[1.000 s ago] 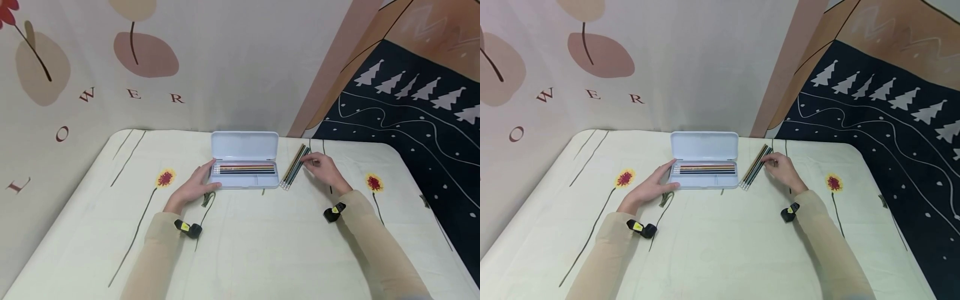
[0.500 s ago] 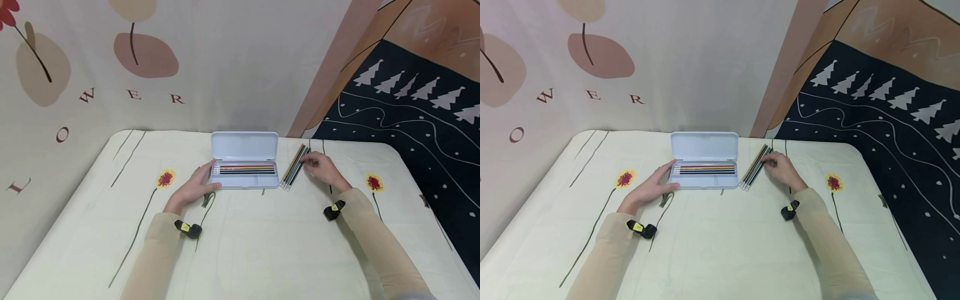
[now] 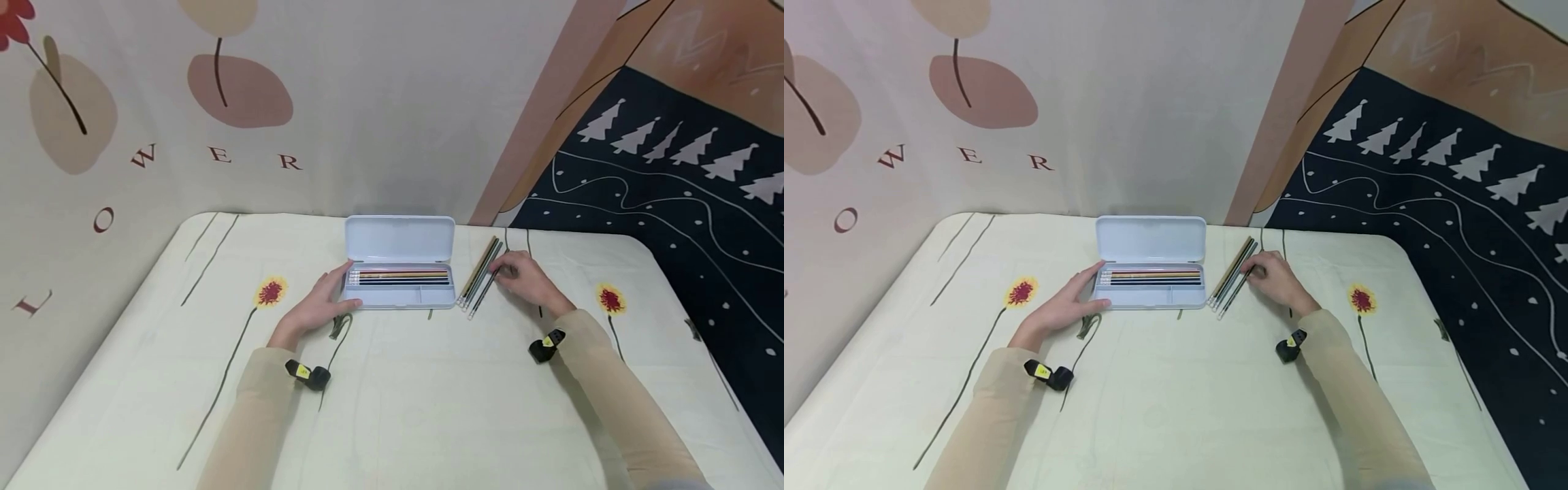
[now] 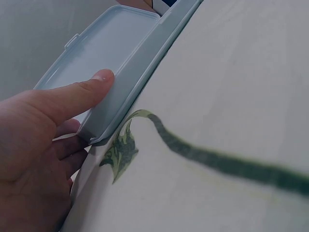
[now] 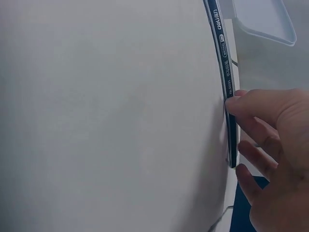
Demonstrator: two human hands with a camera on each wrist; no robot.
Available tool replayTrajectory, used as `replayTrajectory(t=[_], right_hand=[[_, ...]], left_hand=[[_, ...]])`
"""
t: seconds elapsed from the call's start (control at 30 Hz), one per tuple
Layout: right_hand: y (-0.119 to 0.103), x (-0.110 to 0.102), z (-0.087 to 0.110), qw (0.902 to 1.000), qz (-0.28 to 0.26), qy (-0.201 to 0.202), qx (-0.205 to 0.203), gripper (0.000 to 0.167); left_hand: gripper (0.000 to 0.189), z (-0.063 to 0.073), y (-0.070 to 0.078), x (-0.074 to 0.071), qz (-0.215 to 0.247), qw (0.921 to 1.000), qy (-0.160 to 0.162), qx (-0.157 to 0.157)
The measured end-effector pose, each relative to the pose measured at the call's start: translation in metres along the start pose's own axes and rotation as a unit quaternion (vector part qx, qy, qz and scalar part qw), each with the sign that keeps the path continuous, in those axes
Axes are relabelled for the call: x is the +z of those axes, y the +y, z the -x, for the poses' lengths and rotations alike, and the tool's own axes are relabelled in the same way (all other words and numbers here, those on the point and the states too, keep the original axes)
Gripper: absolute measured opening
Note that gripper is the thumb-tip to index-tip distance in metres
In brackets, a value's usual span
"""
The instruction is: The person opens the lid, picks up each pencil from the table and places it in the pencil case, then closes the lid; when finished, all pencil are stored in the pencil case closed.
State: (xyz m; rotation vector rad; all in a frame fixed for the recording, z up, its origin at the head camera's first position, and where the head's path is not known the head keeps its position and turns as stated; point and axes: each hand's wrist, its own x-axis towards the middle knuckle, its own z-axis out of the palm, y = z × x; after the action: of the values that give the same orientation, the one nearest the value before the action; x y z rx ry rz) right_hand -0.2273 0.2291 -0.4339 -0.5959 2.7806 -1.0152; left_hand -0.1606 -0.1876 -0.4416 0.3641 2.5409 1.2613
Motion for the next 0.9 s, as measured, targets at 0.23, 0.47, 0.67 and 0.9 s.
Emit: replayTrajectory(t=[0.23,0.47,0.67,0.9], right_hand=[[-0.002,0.001,0.003,0.9996,0.013,-0.023,-0.013,0.017],[-0.006,0.003,0.010,0.9977,0.009,-0.053,-0.042,0.020],[-0.008,0.007,0.014,0.9942,0.022,-0.062,-0.085,0.019],[-0.014,0.010,0.017,0.9903,0.000,-0.064,-0.123,0.019]], left_hand=[[0.086,0.000,0.000,0.000,-0.002,1.0000,-0.001,-0.006],[0.086,-0.001,-0.001,0.001,-0.002,1.0000,0.000,-0.008],[0.086,0.000,-0.001,0.000,-0.004,0.9999,0.000,-0.010],[0.085,0.001,0.000,0.000,-0.003,1.0000,0.000,-0.007]])
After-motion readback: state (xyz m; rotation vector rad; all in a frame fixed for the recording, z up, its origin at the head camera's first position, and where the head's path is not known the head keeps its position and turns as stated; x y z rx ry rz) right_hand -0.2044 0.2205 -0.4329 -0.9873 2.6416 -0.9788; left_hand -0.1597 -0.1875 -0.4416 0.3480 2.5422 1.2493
